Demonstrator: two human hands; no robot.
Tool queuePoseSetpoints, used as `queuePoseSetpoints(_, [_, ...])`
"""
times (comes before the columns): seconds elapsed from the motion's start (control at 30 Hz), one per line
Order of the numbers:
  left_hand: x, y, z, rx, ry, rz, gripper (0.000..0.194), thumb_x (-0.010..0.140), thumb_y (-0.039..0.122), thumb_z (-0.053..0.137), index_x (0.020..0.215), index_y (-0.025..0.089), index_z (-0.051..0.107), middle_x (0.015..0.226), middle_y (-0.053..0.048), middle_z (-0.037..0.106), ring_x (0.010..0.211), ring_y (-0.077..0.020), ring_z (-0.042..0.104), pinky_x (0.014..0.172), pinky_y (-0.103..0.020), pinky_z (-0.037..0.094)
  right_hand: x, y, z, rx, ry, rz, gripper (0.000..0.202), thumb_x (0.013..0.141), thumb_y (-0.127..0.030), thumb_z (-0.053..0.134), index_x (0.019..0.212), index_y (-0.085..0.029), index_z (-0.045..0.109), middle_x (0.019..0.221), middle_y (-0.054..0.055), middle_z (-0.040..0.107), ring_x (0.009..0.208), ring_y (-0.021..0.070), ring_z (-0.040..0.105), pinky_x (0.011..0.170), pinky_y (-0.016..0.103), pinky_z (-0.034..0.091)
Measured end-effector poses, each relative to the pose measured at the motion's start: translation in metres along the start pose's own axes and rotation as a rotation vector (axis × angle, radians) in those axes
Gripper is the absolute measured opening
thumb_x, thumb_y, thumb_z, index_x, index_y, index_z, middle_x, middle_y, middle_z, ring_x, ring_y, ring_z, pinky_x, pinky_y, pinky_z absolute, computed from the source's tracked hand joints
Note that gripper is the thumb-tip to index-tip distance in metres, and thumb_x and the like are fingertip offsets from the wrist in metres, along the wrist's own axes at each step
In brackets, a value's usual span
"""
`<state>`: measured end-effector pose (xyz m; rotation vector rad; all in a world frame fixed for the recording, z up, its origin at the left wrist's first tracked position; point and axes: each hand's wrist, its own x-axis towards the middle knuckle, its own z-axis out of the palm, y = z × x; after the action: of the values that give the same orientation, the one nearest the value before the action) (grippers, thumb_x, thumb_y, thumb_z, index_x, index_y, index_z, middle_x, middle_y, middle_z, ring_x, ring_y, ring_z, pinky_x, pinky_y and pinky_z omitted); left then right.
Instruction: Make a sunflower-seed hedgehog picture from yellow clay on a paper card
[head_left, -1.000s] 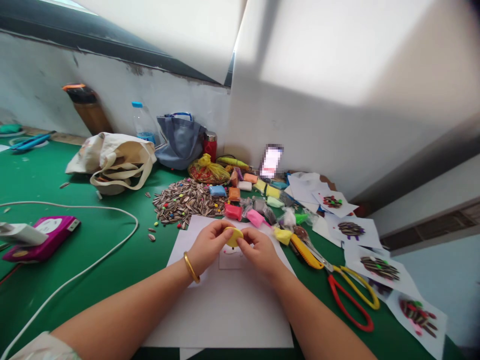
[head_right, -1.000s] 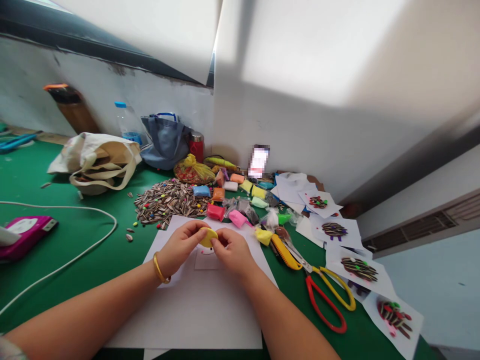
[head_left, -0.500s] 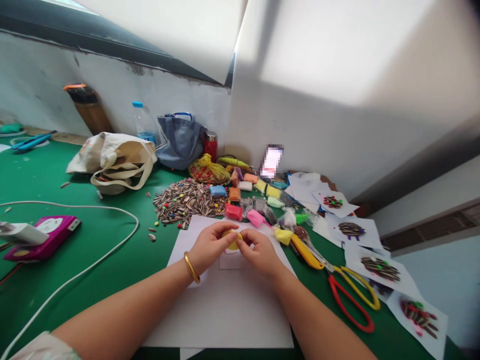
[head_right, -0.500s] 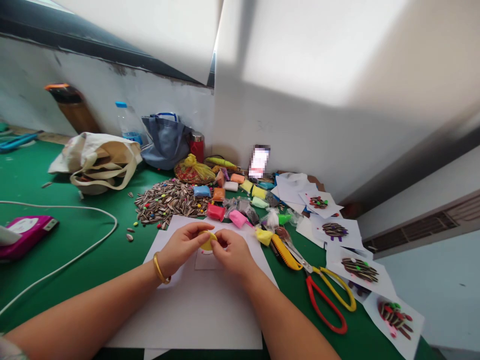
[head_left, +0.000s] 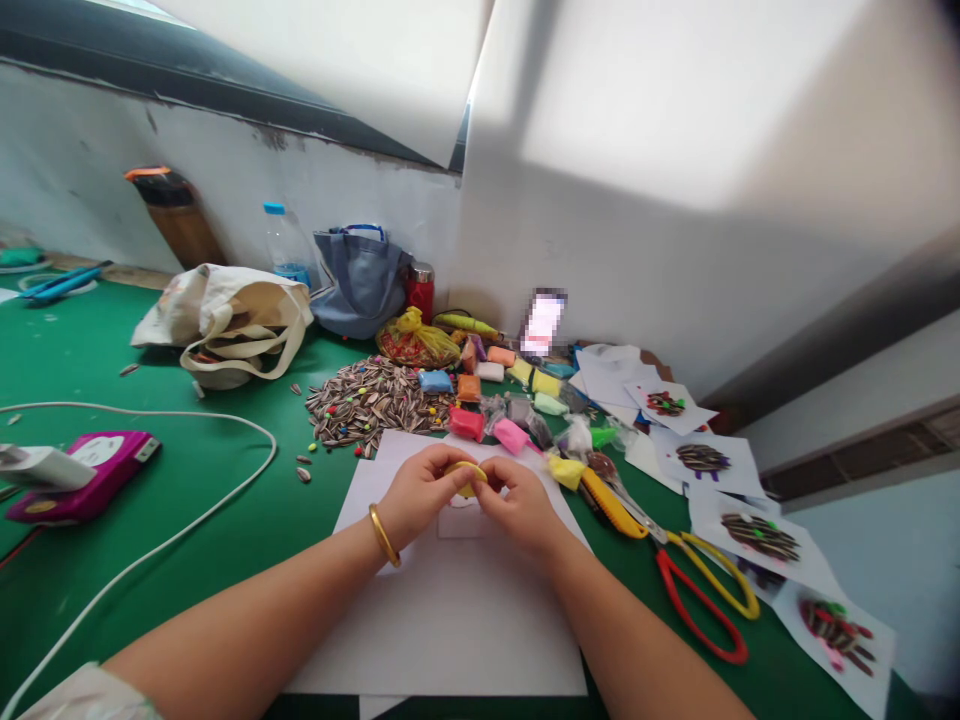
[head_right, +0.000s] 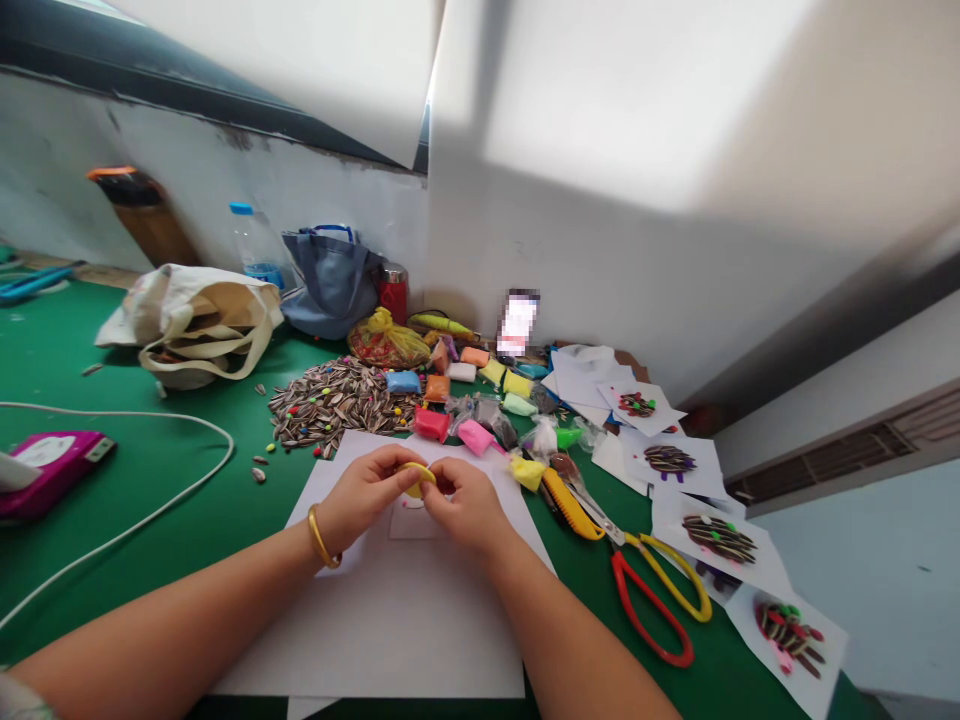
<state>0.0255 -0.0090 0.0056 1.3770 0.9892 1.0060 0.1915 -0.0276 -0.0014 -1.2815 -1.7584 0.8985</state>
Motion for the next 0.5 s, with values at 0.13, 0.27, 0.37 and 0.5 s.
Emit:
queuePoseSetpoints(0.13, [0.0007,-0.0017,-0.0002,-0.023,0.042,-0.024,0.027,0.071,0.041,0.071,0.075,0.014,0.067,0.072,-0.003,0.066,0.068,-0.0156,0.060,0.065,-0.027,0.050,0.0005,0.0010,0.0002,0.040,0.032,0.001,0.015,0.082,-0.032,0.056,0.075,-0.019,0.061,0.067,-0.001,0.059,0.061,0.0125,0.051,0.056,0.024,0.040])
queuePoseSetpoints(0.27, [0.0003,-0.0011,0.0006,-0.046,0.044,-0.017,0.032,0.074,0.043,0.068,0.090,0.015,0.069,0.085,-0.005,0.069,0.076,-0.0175,0.063,0.068,-0.028,0.051,0.0011,0.0032,-0.0003,0.065,0.077,-0.013,0.018,0.083,-0.035,0.055,0.075,-0.019,0.058,0.065,-0.001,0.056,0.059,0.0124,0.050,0.055,0.024,0.039])
queuePoseSetpoints(0.37, [0.0008,-0.0017,0.0007,-0.033,0.017,-0.026,0.034,0.072,0.043,0.070,0.090,0.015,0.069,0.086,-0.006,0.069,0.078,-0.0182,0.063,0.070,-0.029,0.051,0.0008,0.0028,-0.0001,0.021,0.054,-0.009,0.018,0.083,-0.034,0.056,0.074,-0.019,0.059,0.066,-0.001,0.057,0.060,0.0128,0.050,0.056,0.024,0.038])
queuePoseSetpoints(0.5, [0.0016,-0.0032,-0.0004,-0.030,0.023,-0.044,0.030,0.070,0.044,0.071,0.074,0.014,0.067,0.072,-0.003,0.065,0.067,-0.0161,0.060,0.063,-0.027,0.050,0.0000,0.0024,-0.0011,0.026,0.033,-0.028,0.020,0.086,-0.035,0.053,0.078,-0.019,0.061,0.070,0.000,0.059,0.064,0.0133,0.052,0.058,0.024,0.040])
